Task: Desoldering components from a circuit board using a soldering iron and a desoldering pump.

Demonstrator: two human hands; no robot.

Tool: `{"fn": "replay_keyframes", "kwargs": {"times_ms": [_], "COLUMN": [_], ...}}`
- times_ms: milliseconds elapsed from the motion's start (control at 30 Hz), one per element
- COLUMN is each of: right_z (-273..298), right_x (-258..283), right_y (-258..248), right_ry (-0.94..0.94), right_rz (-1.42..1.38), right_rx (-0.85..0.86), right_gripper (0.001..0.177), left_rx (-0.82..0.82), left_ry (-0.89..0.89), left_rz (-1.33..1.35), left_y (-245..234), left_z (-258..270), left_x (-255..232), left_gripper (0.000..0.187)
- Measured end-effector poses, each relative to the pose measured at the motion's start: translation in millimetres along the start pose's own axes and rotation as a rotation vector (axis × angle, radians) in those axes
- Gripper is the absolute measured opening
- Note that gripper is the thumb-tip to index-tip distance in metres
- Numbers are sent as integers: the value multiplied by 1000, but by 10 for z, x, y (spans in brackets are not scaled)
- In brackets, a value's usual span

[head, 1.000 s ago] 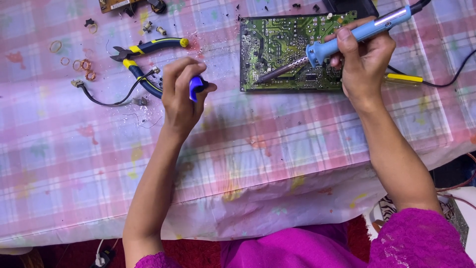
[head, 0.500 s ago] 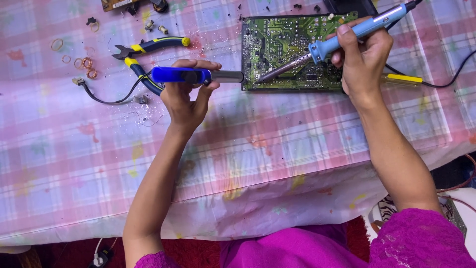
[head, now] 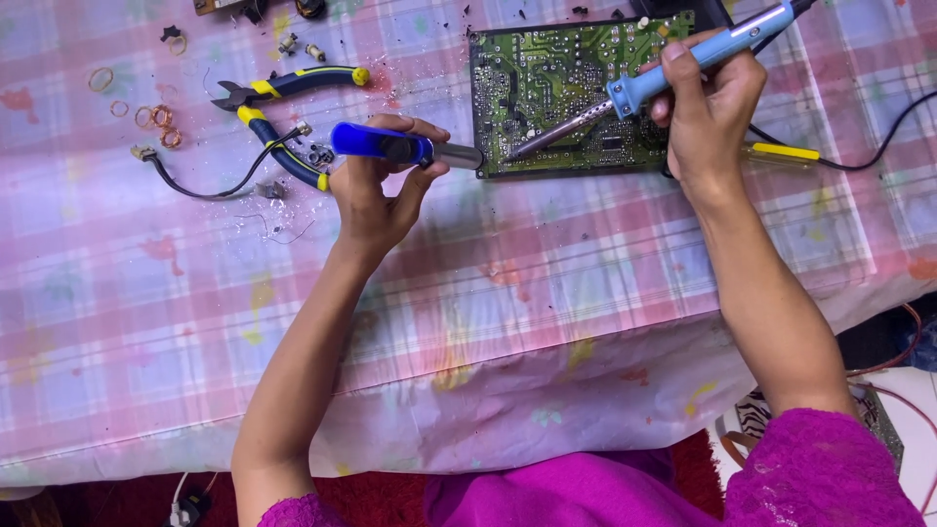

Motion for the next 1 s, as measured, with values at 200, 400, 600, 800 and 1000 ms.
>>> {"fn": "replay_keyframes", "kwargs": {"times_ms": [200,400,600,800,1000], "right_z": [-50,-45,-143,-223,-233], "right_x": [-117,-13,-108,23,125], "right_y": [-56,-61,-64,34,84], "right_ry": [51,3,3,-23,-90], "right_rz": [11,72,35,15,30], "right_rx": [-42,-15,46,226,291], "right_gripper": [20,22,18,19,23], "left_rx": [15,31,28,1,-12], "left_ry": [-20,-30,-17,14,60], "left_rz": [-13,0,6,-35,-85], "left_y": [31,59,77,71,103], "left_z": [16,-6,14,17,16], "left_x": [38,-1,21,20,-20], "left_gripper": [31,29,32,33,30]}}
Point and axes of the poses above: each hand's wrist, its own z-axis away from the middle knuckle, its own y-axis out of the palm, x = y × z, the point moved 7 cm from there along -z, towards the middle knuckle, and after that the axes turned 6 degrees about z, right-handed, at the moved point
